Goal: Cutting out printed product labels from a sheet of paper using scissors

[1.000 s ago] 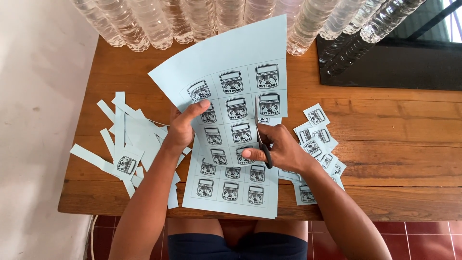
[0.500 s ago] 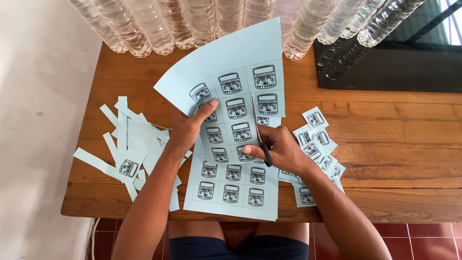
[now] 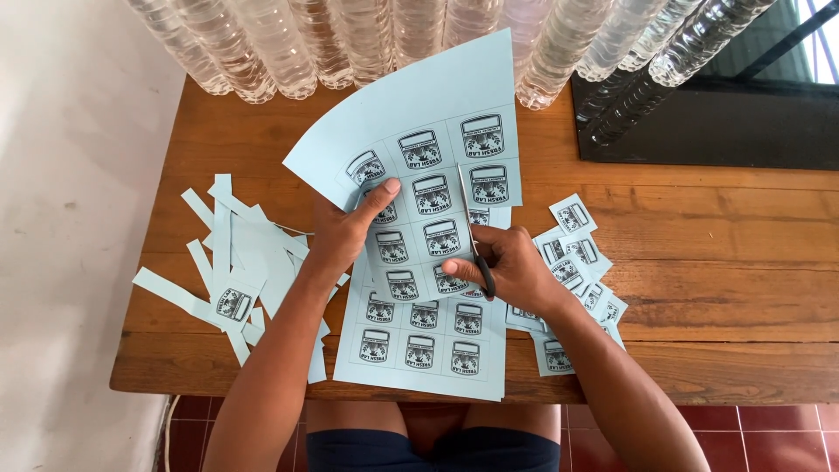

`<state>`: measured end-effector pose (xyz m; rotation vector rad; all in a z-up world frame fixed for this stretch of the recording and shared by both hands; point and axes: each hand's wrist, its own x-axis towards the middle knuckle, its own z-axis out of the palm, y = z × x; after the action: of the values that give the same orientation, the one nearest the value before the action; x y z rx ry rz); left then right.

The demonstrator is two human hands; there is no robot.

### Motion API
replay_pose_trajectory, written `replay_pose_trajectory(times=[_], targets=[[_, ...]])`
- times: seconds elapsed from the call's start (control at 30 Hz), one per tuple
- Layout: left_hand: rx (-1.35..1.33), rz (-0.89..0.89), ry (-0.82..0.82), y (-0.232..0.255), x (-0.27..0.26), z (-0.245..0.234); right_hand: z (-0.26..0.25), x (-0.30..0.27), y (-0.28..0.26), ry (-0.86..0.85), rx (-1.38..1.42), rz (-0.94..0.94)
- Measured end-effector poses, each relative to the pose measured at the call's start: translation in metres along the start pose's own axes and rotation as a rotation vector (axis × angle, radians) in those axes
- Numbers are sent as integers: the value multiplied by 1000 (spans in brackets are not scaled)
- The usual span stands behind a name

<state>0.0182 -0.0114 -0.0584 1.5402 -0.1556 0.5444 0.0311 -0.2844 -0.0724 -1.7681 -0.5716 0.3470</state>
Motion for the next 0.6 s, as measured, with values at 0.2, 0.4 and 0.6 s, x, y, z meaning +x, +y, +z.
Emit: replay_pose_trajectory(times=[0.2,0.4,0.6], targets=[[-13,12,-3,-4,0,1,4,-3,-3,23,60,69],[16,23,8,9,0,1,0,0,-20,27,16,91],[3,-4,-4,11,3,-1,-4,-1,-14,34,3,122]])
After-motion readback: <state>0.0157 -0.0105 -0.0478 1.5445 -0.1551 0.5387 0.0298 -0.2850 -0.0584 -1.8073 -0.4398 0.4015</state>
